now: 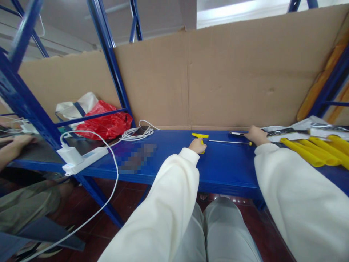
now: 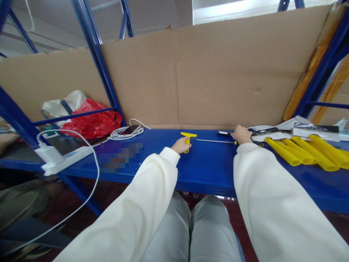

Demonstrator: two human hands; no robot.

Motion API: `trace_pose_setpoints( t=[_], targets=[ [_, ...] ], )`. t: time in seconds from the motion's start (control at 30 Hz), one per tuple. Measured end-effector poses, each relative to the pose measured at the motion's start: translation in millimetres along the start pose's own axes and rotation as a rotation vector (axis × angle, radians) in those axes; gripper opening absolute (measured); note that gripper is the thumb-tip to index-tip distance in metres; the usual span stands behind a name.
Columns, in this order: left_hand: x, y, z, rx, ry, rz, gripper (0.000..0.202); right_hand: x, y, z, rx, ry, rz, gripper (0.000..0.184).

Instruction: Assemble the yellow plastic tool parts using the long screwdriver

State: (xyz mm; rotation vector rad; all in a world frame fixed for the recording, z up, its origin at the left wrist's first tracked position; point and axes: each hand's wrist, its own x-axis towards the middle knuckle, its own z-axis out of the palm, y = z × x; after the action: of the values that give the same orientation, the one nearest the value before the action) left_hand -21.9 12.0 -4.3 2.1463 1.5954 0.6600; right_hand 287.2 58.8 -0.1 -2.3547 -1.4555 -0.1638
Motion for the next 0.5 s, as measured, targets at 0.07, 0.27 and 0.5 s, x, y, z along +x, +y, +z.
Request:
trace_pose_setpoints(
  t=[0.07, 0.27, 0.5],
  targets=[
    [-0.4, 0.6, -0.1, -0.008, 0.011, -0.001, 0.056, -1.8, -1.6, -2.8, 0.028, 0.014, -0.03, 0.05],
    [-0.4, 0.2, -1.5, -0.084, 0.045, 0.01, 0.057, -14.5, -11.8, -6.5, 0.189, 0.108, -0.149, 0.047],
    [4.5, 1.1, -1.7, -0.326, 0.185, 0.076, 0.037, -44.0, -41.7, -5.4, 0.454, 0.218, -0.373, 0.044]
  ],
)
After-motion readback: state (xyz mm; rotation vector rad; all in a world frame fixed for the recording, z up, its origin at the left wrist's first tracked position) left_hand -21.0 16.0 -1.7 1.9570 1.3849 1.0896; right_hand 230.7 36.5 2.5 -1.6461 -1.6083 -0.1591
